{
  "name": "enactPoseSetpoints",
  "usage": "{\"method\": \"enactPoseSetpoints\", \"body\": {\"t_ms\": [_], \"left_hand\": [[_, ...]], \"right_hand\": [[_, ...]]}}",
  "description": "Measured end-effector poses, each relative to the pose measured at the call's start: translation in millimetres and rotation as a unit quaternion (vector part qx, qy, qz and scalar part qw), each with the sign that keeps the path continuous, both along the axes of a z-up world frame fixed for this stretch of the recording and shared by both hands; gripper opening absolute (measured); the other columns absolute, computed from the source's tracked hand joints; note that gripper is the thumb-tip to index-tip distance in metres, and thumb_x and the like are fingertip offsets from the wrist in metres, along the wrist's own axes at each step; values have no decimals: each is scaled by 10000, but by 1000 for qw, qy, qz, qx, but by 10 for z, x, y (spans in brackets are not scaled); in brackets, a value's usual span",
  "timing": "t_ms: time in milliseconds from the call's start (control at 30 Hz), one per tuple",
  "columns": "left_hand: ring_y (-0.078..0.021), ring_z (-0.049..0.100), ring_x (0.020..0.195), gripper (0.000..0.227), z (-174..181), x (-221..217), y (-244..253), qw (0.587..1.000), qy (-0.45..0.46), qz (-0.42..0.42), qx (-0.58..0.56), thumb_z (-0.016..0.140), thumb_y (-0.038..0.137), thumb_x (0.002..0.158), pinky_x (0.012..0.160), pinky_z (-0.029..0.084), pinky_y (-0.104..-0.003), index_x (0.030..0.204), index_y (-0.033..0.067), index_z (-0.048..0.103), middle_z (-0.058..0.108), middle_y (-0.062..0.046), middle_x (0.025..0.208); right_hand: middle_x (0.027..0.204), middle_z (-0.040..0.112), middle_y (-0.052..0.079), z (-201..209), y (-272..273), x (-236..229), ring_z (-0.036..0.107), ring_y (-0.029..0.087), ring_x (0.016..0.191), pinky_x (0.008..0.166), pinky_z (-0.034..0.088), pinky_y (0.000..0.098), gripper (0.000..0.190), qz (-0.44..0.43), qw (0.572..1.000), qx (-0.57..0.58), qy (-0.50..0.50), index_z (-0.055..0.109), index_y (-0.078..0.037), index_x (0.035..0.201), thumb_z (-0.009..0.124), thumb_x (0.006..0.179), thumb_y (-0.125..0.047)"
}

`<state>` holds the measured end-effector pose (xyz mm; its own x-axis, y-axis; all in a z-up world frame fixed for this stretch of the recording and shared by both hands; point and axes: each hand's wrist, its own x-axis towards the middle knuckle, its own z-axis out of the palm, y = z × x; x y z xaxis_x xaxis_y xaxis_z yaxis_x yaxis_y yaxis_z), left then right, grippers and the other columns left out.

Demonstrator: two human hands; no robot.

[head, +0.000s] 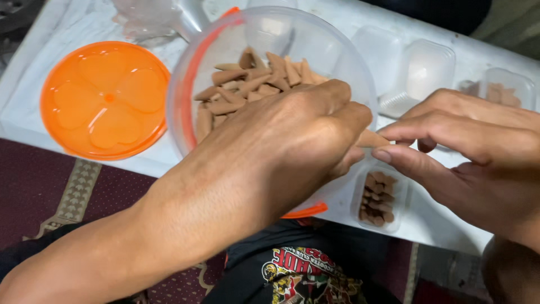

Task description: The person picks up incense cones from a large bucket and places them into small clear plastic containers on a table. The person arranges the cones in the containers by hand, filling several containers and stacking them.

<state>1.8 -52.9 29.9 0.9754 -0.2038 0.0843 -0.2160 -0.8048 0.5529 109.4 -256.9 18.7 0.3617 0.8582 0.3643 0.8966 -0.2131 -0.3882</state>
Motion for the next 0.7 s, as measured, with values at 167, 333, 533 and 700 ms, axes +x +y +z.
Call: {"method": "enactPoseSetpoints", "body": {"t_ms": [167, 333, 533, 700], "left_hand": [[-370, 518, 657, 181, -173, 148, -598, 994, -95, -55, 4, 586, 8, 953, 441, 372, -538, 827, 47, 463, 467, -117, 823], [-343, 531, 657, 114, -429, 219, -1119, 994, -69, -81, -16, 576, -20, 907, 447, 390, -508, 896, 69, 505, 466, -97, 844], [-303, 551, 658, 231, -649, 302, -1415, 994, -65, -93, -10, 560, -60, 837, 455, 416, -462, 999, 103, 569, 465, -65, 875], [-346, 672, 853, 222, -1110, 388, -1397, 981, -3, -32, -192, 645, 87, 963, 642, 502, -451, 1176, 66, 586, 597, -110, 1036]], "right_hand": [[912, 715, 128, -221, -688, -58, 656, 215, 772, 721, 501, 312, 197, -73, 996, -35, 45, 740, 22, 983, 707, 929, -164], [798, 598, 46, -791, -1292, -213, 362, 150, 628, 626, 305, 309, 343, -228, 969, -36, 87, 711, 9, 1097, 878, 915, -230], [996, 641, 124, -1214, -1512, -231, 560, 169, 893, 766, 433, 291, 251, -192, 947, 102, 239, 592, 41, 1014, 769, 914, -107], [1071, 685, 185, -1488, -1581, -247, 663, 218, 923, 790, 529, 297, 337, -190, 938, 123, 261, 619, 65, 1275, 747, 966, 29]]}}
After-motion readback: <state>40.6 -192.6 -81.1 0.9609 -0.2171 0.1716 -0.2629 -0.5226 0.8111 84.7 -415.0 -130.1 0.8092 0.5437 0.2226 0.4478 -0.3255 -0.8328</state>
